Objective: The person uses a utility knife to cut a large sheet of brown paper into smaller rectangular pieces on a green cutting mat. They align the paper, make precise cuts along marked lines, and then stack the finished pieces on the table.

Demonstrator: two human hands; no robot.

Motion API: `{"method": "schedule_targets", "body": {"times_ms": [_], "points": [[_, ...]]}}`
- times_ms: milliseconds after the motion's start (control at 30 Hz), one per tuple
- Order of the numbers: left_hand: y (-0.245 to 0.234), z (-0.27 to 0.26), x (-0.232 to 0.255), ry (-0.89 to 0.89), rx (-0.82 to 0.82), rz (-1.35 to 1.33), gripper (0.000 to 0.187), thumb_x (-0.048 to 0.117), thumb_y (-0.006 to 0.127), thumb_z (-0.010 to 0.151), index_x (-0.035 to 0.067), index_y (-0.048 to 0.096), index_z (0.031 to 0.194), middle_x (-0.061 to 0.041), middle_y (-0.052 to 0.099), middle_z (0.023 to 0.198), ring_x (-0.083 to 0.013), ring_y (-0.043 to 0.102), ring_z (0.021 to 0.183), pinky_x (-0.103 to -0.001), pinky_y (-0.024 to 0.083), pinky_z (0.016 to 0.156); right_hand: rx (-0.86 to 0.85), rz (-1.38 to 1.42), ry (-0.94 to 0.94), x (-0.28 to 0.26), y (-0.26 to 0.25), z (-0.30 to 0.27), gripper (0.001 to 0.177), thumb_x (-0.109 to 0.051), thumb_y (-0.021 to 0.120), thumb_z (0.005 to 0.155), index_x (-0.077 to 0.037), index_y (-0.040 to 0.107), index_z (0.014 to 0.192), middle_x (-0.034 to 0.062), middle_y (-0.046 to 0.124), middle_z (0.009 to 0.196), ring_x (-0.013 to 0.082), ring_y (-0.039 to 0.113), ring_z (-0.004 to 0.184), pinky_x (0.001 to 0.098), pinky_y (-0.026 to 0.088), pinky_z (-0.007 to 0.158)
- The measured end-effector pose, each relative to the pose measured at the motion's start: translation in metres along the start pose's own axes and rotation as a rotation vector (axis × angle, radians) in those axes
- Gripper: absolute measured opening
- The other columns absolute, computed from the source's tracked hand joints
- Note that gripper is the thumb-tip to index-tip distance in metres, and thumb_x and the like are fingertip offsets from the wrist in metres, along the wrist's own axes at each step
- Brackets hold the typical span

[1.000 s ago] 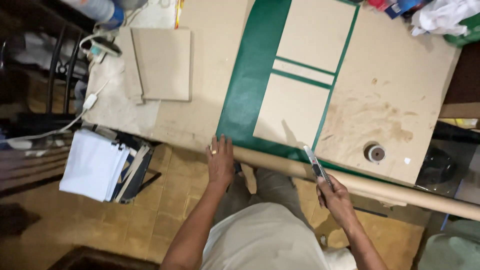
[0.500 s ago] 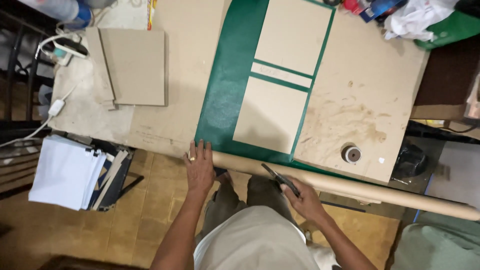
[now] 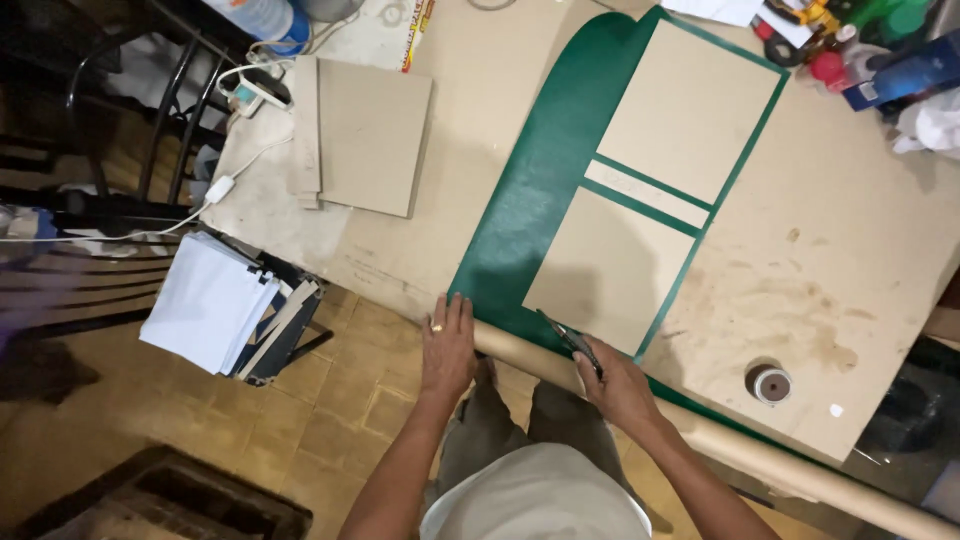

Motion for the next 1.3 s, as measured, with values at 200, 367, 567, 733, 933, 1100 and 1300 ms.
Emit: {"method": "schedule_targets", "body": {"times_ms": [200,367,567,733,933,1100,1300], "points": [[-0.002,-0.001,-0.001,0.029,-0.094,-0.042,0.091,0.01,0.071,0.075,0.015,0.035,0.158,-0.013,0.034,0.162,-0.042,0.026,0.152,-0.067,0.032,0.115,0.051,0.073,0.095,0.004,-0.027,-0.009,0.049,-0.04,0.055,0.102,-0.019,0.057,0.146,0.022,0.073,0.118,0.0418,0.073,0.102,0.0537,0.062,0.082],[-0.026,0.004,0.007,0.058,-0.238,-0.082,0.099,0.024,0.071,0.073,0.023,0.028,0.162,-0.011,0.029,0.166,-0.0411,0.022,0.154,-0.073,0.017,0.118,0.155,0.253,0.249,0.053,-0.04,-0.016,0.052,-0.032,0.054,0.102,-0.02,0.052,0.153,0.0242,0.072,0.12,0.0397,0.072,0.105,0.0529,0.059,0.085],[-0.021,0.049,0.001,0.236,0.155,-0.15,0.077,0.053,0.069,0.085,0.01,0.052,0.146,-0.02,0.048,0.154,-0.044,0.045,0.138,-0.069,0.032,0.106,0.176,0.293,0.27,0.059,-0.044,0.0,0.057,-0.04,0.042,0.1,-0.024,0.045,0.155,0.0053,0.069,0.077,0.0208,0.062,0.06,0.0363,0.045,0.059],[-0.066,0.208,0.048,0.603,0.365,-0.146,0.047,0.021,0.073,0.078,0.006,0.07,0.122,-0.017,0.063,0.135,-0.0417,0.058,0.127,-0.054,0.047,0.106,0.324,0.263,0.38,-0.006,-0.051,0.033,0.053,-0.036,0.047,0.103,-0.029,0.045,0.155,0.0212,0.076,0.098,0.0388,0.075,0.091,0.0507,0.058,0.081],[-0.092,0.393,0.108,0.756,0.257,-0.039,0.059,0.008,0.073,0.078,0.007,0.062,0.136,-0.016,0.06,0.143,-0.0433,0.052,0.138,-0.054,0.052,0.105,0.448,0.4,0.486,-0.09,-0.064,0.099,0.056,-0.031,0.046,0.102,-0.027,0.036,0.157,0.026,0.074,0.106,0.0446,0.073,0.099,0.0561,0.055,0.081],[-0.078,0.487,0.116,0.732,0.322,0.021,0.063,0.007,0.069,0.084,0.009,0.053,0.145,-0.014,0.059,0.141,-0.0419,0.059,0.128,-0.049,0.06,0.096,0.568,0.335,0.395,-0.108,-0.089,0.173,0.056,-0.027,0.045,0.104,-0.017,0.035,0.158,0.029,0.071,0.115,0.0459,0.072,0.102,0.0578,0.058,0.082],[-0.069,0.517,0.114,0.606,0.099,-0.008,0.052,0.022,0.064,0.097,0.018,0.053,0.148,-0.01,0.051,0.138,-0.041,0.055,0.123,-0.055,0.057,0.093,0.803,0.125,0.182,-0.102,-0.136,0.263,0.052,-0.021,0.039,0.108,-0.007,0.033,0.158,0.034,0.068,0.115,0.0556,0.068,0.092,0.0687,0.055,0.071]]}}
Point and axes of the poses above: each hand's wrist, its own z-axis towards the middle knuckle, its own y-axis out of the palm, x = y × z, the point moved 5 cm from there along z, towards the middle knuckle
